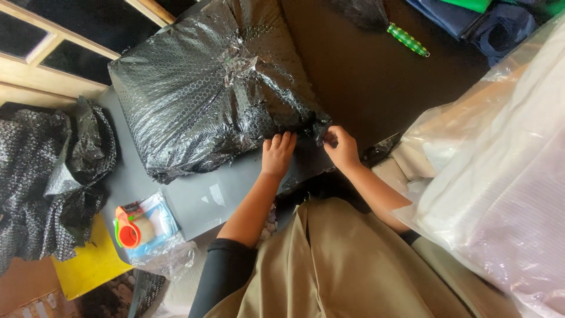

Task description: The person wraps a rectangular item in black bubble wrap on a table. They use a tape dispenser to apply clear tape to secure the bubble wrap, folding edges and pressing the tape down. The wrapped package is flipped and additional tape is applied to seal the seams.

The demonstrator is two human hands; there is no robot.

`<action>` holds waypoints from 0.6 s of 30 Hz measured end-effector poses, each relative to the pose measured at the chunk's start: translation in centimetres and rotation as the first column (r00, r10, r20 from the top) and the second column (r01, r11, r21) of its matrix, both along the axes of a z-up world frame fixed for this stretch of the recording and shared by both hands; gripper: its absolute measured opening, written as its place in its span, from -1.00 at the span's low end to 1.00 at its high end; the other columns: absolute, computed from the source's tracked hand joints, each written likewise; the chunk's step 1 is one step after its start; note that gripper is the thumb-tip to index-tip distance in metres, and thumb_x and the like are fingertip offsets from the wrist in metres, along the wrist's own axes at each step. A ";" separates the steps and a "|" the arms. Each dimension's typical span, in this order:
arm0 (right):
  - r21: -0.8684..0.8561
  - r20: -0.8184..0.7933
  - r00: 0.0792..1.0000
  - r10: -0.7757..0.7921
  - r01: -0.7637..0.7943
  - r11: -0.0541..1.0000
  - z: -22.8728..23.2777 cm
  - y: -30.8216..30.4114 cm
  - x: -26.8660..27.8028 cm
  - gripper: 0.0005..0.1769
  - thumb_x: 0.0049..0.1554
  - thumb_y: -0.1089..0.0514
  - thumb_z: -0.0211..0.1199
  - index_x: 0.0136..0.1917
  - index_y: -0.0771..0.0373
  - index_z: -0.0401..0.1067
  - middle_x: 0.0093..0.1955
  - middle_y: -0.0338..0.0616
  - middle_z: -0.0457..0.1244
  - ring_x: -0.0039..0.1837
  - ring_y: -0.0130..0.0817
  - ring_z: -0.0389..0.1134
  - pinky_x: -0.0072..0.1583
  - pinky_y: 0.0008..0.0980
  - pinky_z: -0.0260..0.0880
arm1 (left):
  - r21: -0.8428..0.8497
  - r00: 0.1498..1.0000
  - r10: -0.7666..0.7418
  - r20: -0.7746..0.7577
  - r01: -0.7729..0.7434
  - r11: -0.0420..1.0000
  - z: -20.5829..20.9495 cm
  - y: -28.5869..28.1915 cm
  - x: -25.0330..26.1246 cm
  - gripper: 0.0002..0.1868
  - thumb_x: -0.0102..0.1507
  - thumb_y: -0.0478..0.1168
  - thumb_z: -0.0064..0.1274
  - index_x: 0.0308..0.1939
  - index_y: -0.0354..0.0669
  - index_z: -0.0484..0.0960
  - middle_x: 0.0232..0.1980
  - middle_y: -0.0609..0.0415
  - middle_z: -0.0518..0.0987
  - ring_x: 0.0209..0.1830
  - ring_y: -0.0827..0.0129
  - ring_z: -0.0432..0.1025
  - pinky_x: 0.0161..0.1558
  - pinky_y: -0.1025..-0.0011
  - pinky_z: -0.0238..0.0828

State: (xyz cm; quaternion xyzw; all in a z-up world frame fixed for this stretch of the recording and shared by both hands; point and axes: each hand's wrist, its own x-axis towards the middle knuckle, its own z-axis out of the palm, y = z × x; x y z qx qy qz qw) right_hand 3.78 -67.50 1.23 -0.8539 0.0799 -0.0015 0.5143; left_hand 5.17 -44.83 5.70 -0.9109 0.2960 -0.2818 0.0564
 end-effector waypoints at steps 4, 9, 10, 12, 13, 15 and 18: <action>-0.276 0.449 0.887 0.112 0.018 0.961 -1.4 -0.5 1.3 -0.69 0.00 0.22 0.43 0.04 -0.01 0.57 -0.06 -0.31 0.37 0.01 -0.28 0.43 0.06 -0.32 0.47 | -0.014 0.998 -0.050 0.036 0.050 0.999 -4.7 0.9 1.4 -0.74 0.26 -0.26 0.04 0.01 0.09 0.61 -0.04 0.09 0.49 -0.12 0.17 0.36 -0.20 0.22 0.27; -0.514 0.470 0.797 0.379 -0.102 0.852 -0.8 0.2 2.7 -0.54 0.03 0.30 0.33 0.18 -0.08 0.60 -0.01 -0.18 0.34 0.08 -0.19 0.41 0.06 -0.27 0.50 | -0.042 0.995 -0.100 0.020 0.101 0.994 -6.3 1.5 2.4 -0.88 0.27 -0.22 -0.01 -0.18 0.13 0.60 -0.20 0.15 0.46 -0.24 0.15 0.30 -0.28 0.18 0.20; -0.571 0.491 0.756 0.433 -0.096 0.815 -1.2 0.5 3.0 -0.52 -0.03 0.25 0.35 0.18 -0.06 0.58 -0.03 -0.18 0.27 0.03 -0.17 0.36 0.01 -0.23 0.44 | -0.054 0.994 -0.109 0.027 0.111 0.992 -6.7 1.7 2.4 -0.89 0.28 -0.21 0.00 -0.20 0.18 0.61 -0.21 0.19 0.46 -0.24 0.18 0.30 -0.27 0.19 0.21; -0.622 0.511 0.711 0.483 -0.082 0.779 -2.0 1.3 4.0 -0.49 -0.09 0.20 0.37 0.17 -0.04 0.56 -0.06 -0.17 0.21 -0.01 -0.15 0.31 -0.04 -0.19 0.39 | -0.060 0.992 -0.119 0.037 0.121 0.991 -5.4 1.8 2.7 -0.89 0.28 -0.19 0.01 -0.22 0.22 0.61 -0.21 0.23 0.46 -0.25 0.22 0.30 -0.26 0.20 0.22; -0.640 0.524 0.678 0.516 -0.087 0.764 -2.4 1.6 4.1 -0.52 -0.14 0.15 0.40 0.10 -0.05 0.57 -0.01 -0.19 0.19 0.07 -0.14 0.29 0.02 -0.17 0.36 | -0.066 0.990 -0.130 0.048 0.133 0.989 -4.0 1.7 2.4 -0.89 0.28 -0.19 0.03 -0.23 0.22 0.62 -0.16 0.24 0.48 -0.26 0.23 0.31 -0.27 0.22 0.22; -0.655 0.534 0.645 0.547 -0.094 0.750 -3.3 2.2 4.5 -0.54 -0.20 0.09 0.44 0.04 -0.07 0.58 0.05 -0.21 0.17 0.15 -0.13 0.27 0.07 -0.15 0.33 | -0.071 0.988 -0.141 0.056 0.145 0.987 -2.3 1.4 2.1 -0.89 0.27 -0.20 0.05 -0.24 0.22 0.63 -0.11 0.25 0.49 -0.27 0.25 0.32 -0.27 0.24 0.21; -0.614 0.592 0.602 0.536 -0.094 0.784 -4.0 2.9 4.8 -0.75 -0.05 0.11 0.40 -0.04 0.00 0.58 0.11 -0.22 0.23 0.27 -0.14 0.27 0.15 -0.15 0.35 | -0.102 0.977 -0.188 0.096 0.197 0.975 -1.8 1.0 2.1 -0.88 0.30 -0.24 0.04 -0.24 0.16 0.64 0.06 0.20 0.52 -0.14 0.20 0.38 -0.23 0.22 0.24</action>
